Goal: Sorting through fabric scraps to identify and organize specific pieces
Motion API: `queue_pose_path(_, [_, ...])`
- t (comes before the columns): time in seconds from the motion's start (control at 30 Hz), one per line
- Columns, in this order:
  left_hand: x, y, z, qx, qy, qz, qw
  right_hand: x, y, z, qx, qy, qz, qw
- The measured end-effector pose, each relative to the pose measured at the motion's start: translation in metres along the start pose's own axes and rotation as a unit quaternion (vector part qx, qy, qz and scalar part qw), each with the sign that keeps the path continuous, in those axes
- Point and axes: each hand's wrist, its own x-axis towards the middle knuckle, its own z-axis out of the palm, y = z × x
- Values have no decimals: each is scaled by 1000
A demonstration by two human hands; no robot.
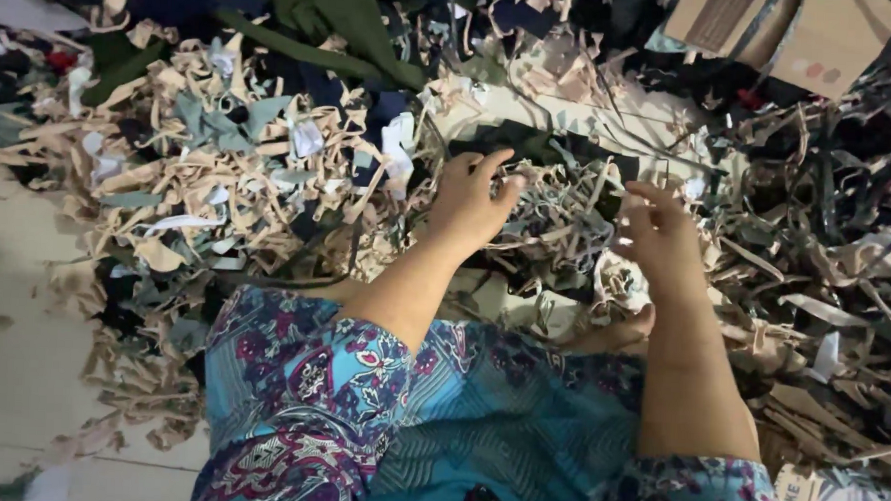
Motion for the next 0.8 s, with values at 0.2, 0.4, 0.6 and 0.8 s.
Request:
queue_pose_path(0.2, [4, 11, 13, 134, -85, 0, 987, 9, 19, 23, -141, -85, -3, 986])
queue_pose_path(0.4, [15, -9, 3, 56, 9, 2, 998, 13, 24, 6, -2, -75, -21, 997])
queue_pose_path(0.6, [14, -1, -9, -4, 11, -10, 1000, 36, 54, -3, -218, 31, -93, 971])
queue_pose_path(0.8, [22, -18, 29, 158, 165, 196, 954, 31, 24, 43, -349, 80, -343, 868])
